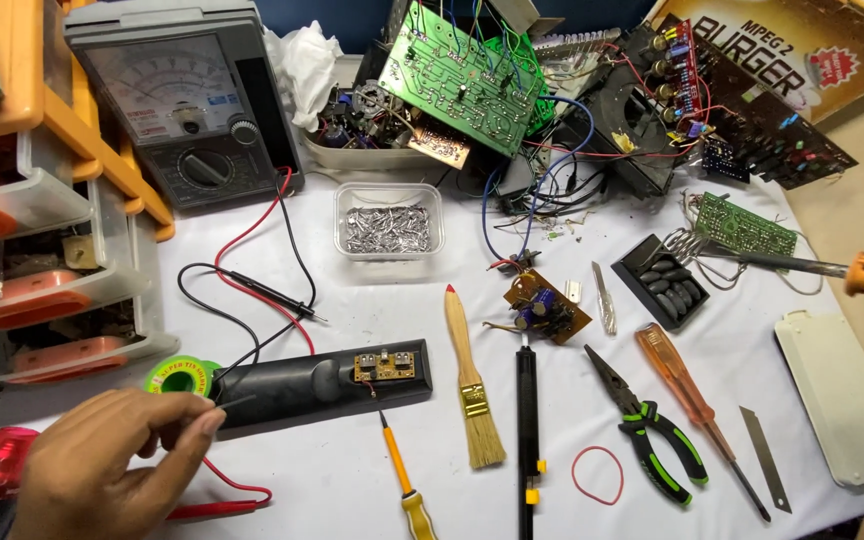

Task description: The person uses a soldering iron and solder wire to attach components to a small circuit board. They hold the board with one hand while applying heat and solder with the other, occasionally using a desoldering pump to remove excess solder. The workspace is cluttered with various electronic tools and components.

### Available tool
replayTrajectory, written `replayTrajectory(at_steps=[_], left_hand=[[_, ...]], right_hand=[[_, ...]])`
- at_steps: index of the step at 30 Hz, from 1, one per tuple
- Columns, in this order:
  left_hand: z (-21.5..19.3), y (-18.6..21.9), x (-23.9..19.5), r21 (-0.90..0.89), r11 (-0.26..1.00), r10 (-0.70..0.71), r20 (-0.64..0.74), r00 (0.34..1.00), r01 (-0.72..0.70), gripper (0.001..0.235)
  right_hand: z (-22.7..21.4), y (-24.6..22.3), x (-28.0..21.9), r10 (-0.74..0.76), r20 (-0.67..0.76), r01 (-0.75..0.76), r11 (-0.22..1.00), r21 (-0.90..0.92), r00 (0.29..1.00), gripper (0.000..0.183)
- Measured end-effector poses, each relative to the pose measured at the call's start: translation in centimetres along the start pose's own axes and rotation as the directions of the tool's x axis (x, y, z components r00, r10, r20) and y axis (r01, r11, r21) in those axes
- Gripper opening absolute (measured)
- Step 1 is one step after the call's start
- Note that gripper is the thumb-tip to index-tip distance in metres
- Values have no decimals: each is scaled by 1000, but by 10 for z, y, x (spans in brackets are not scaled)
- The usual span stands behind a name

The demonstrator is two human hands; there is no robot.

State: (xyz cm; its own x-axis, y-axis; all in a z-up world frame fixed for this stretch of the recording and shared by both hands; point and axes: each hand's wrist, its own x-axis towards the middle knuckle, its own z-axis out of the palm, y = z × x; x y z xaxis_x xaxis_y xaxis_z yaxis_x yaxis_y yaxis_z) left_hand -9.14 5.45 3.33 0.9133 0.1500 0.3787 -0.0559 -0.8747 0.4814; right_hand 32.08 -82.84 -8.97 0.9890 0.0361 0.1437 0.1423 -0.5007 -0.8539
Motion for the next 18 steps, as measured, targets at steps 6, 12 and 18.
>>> replayTrajectory(at_steps=[6, 12, 18], left_hand=[[3, 6, 10, -206, 902, 396, 50, 917, -378, 12], [19, 1, 3, -110, 865, 502, 238, 831, -490, 20], [5, 34, 26, -5, 883, 468, 112, 877, -470, 22]], right_hand=[[134, -180, -57, -56, -128, 48, 996, -69, 990, 35], [186, -233, -85, -122, -195, 106, 990, -90, 973, 29], [188, -177, -71, -28, -168, 37, 998, 51, 985, 35]])
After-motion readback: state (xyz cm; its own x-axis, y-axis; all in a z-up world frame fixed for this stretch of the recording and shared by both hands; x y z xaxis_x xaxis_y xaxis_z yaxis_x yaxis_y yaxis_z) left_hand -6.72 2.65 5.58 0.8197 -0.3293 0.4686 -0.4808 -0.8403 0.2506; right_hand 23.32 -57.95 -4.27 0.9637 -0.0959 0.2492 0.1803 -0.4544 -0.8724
